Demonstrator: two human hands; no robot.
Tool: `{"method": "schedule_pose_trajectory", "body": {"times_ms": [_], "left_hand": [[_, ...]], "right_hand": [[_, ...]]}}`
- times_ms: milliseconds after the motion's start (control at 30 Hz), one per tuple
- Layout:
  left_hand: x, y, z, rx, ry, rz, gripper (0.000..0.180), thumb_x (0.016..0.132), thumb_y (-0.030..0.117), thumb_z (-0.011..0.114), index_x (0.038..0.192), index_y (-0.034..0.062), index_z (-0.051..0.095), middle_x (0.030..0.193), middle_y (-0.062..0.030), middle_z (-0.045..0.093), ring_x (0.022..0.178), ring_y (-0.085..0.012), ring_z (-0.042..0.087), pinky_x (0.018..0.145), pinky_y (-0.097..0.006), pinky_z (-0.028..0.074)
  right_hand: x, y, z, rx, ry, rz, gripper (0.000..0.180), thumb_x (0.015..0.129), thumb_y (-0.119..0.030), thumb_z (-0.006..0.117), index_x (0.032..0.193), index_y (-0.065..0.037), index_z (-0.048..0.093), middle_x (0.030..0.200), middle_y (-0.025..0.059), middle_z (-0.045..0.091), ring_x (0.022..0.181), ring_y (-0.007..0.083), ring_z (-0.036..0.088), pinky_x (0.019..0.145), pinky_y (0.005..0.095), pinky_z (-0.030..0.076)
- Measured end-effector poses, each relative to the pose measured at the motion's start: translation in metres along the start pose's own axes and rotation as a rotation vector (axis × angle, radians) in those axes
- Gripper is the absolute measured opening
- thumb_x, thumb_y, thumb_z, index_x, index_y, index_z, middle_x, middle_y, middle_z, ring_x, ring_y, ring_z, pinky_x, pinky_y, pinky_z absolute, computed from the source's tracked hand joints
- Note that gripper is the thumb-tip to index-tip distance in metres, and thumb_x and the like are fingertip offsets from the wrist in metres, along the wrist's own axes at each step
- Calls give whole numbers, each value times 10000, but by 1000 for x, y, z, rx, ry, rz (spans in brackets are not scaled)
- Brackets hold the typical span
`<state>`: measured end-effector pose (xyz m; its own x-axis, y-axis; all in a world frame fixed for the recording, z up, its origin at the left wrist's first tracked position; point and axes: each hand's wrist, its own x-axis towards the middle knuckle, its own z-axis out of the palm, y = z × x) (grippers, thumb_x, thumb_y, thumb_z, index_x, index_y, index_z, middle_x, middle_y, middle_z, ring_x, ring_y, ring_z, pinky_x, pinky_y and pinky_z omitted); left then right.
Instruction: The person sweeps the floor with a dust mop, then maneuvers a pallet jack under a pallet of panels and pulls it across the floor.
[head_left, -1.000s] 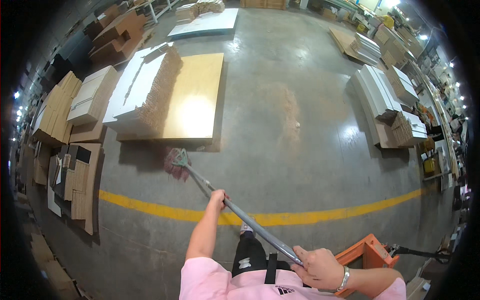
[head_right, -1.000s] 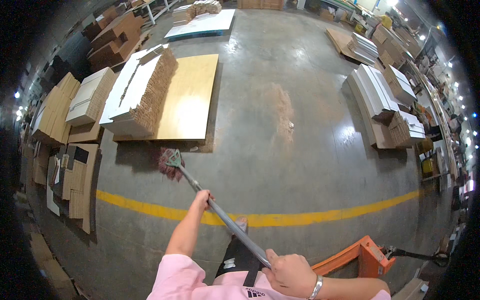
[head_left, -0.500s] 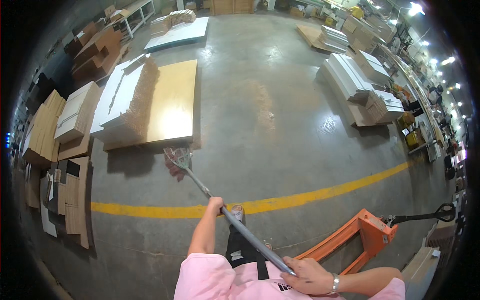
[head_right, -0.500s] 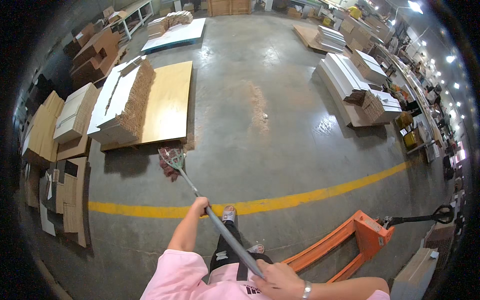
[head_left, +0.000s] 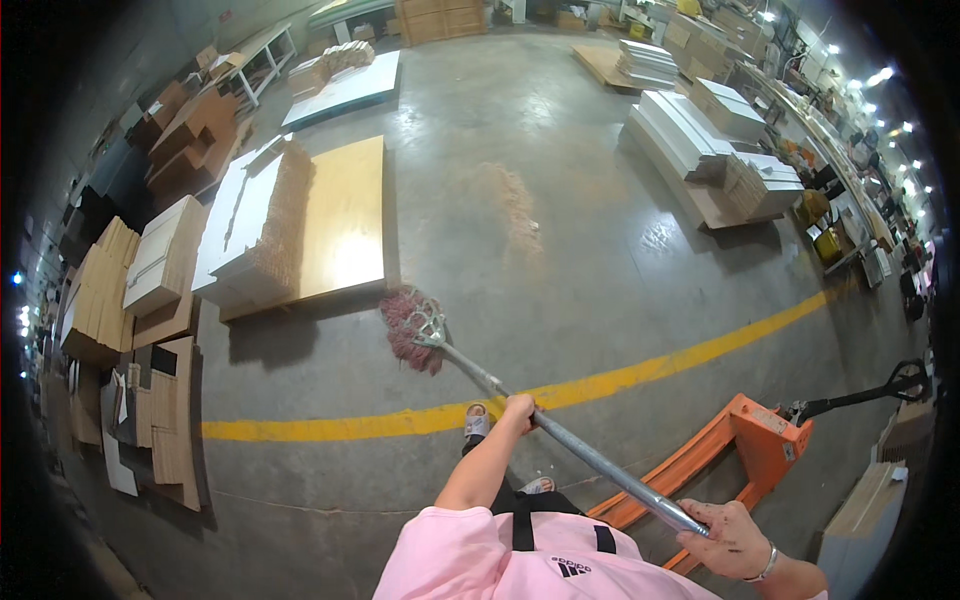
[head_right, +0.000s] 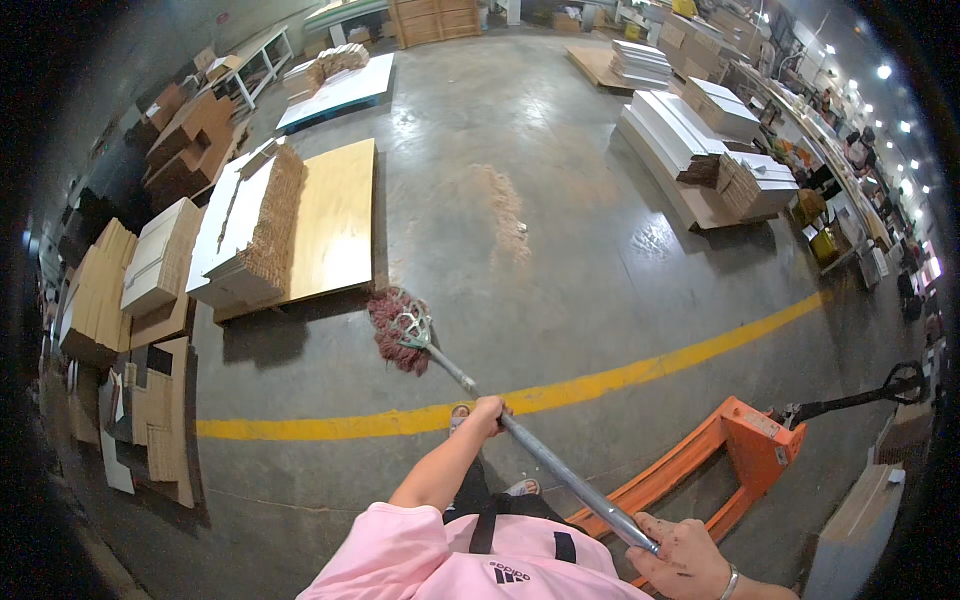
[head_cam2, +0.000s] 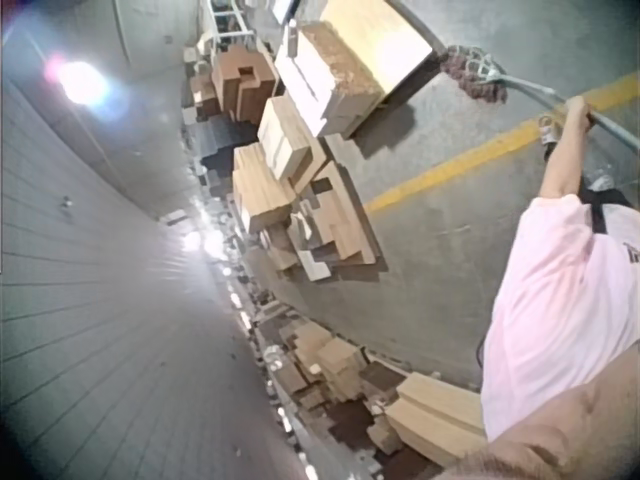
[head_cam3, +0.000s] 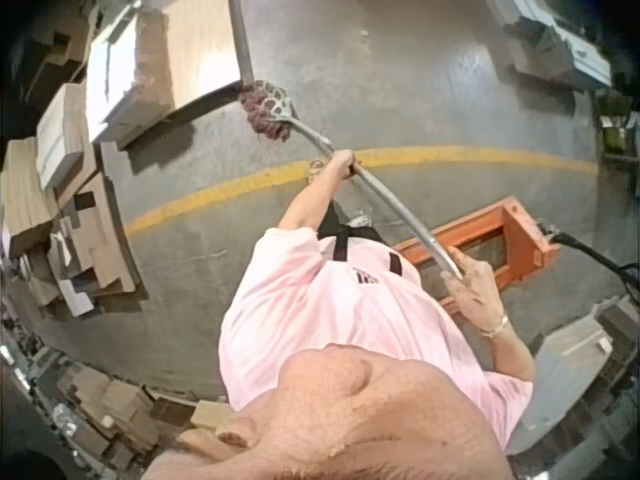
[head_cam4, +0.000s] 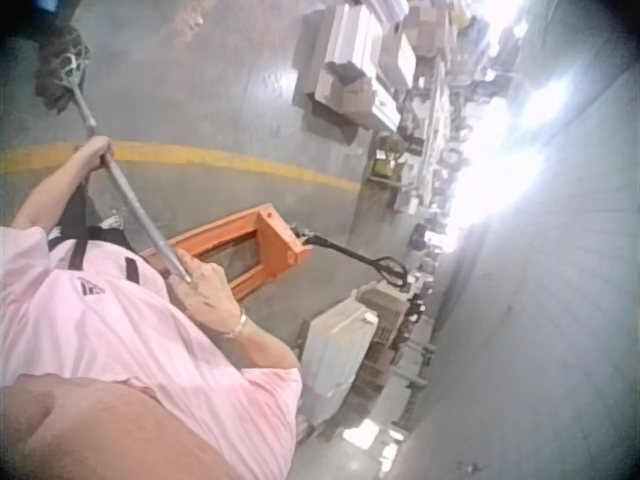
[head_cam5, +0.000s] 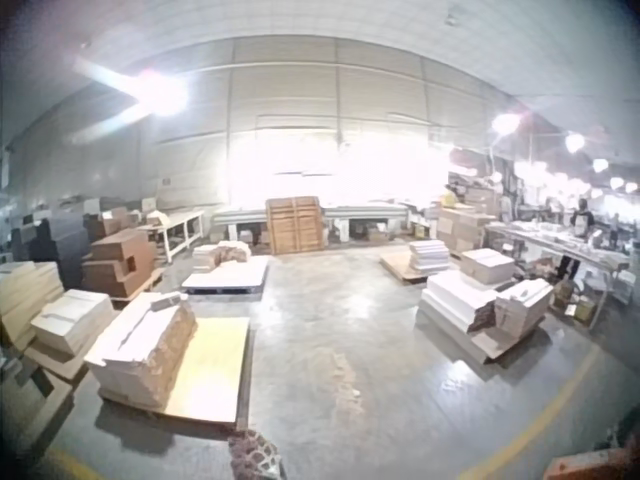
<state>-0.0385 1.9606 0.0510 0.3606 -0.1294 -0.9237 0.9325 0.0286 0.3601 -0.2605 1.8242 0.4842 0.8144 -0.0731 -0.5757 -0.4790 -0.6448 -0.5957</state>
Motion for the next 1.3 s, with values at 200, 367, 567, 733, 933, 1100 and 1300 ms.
{"method": "schedule_pose_trajectory", "body": {"times_ms": [200,367,567,733,933,1100,1300], "left_hand": [[-43,13,57,-225,-63,131,169,820,65,477,951,-41,486,800,-176,559,612,-274,567,483,-423,481],[-46,12,72,-402,-56,121,136,819,63,485,918,-30,485,809,-170,558,653,-276,568,492,-419,473],[24,65,124,-521,-47,16,162,829,66,470,971,-13,464,826,-169,549,711,-267,558,506,-413,462],[73,162,166,-495,-81,-9,144,831,76,463,958,10,483,841,-148,514,697,-248,525,509,-411,453],[107,298,233,-520,-82,22,164,803,56,454,937,-32,489,851,-171,535,707,-269,542,507,-428,461],[136,369,282,-601,4,-37,157,800,57,446,893,-62,491,867,-199,548,673,-286,553,477,-429,454],[166,437,338,-600,23,-77,151,826,93,457,928,-13,493,890,-169,539,761,-268,547,537,-435,456]], "right_hand": [[-24,36,-54,76,210,16,297,728,-101,647,999,19,656,641,114,616,552,163,610,534,294,473],[-8,54,-114,159,374,-130,281,682,-68,659,940,41,686,656,81,638,569,107,585,604,250,497],[106,56,-164,732,510,-805,88,739,-68,673,704,12,663,560,97,587,525,172,578,712,320,508],[207,48,-220,1054,410,-925,360,900,-195,608,573,-68,531,427,56,463,369,146,438,562,332,454],[339,14,-326,945,496,-875,379,943,-242,551,602,-82,511,386,1,362,336,114,361,479,311,389],[416,9,-407,894,453,-867,353,955,-252,527,638,-109,468,385,-22,333,319,91,329,468,285,378],[497,17,-490,852,391,-866,325,958,-260,518,672,-116,462,386,-36,320,316,82,321,489,273,400]]}}
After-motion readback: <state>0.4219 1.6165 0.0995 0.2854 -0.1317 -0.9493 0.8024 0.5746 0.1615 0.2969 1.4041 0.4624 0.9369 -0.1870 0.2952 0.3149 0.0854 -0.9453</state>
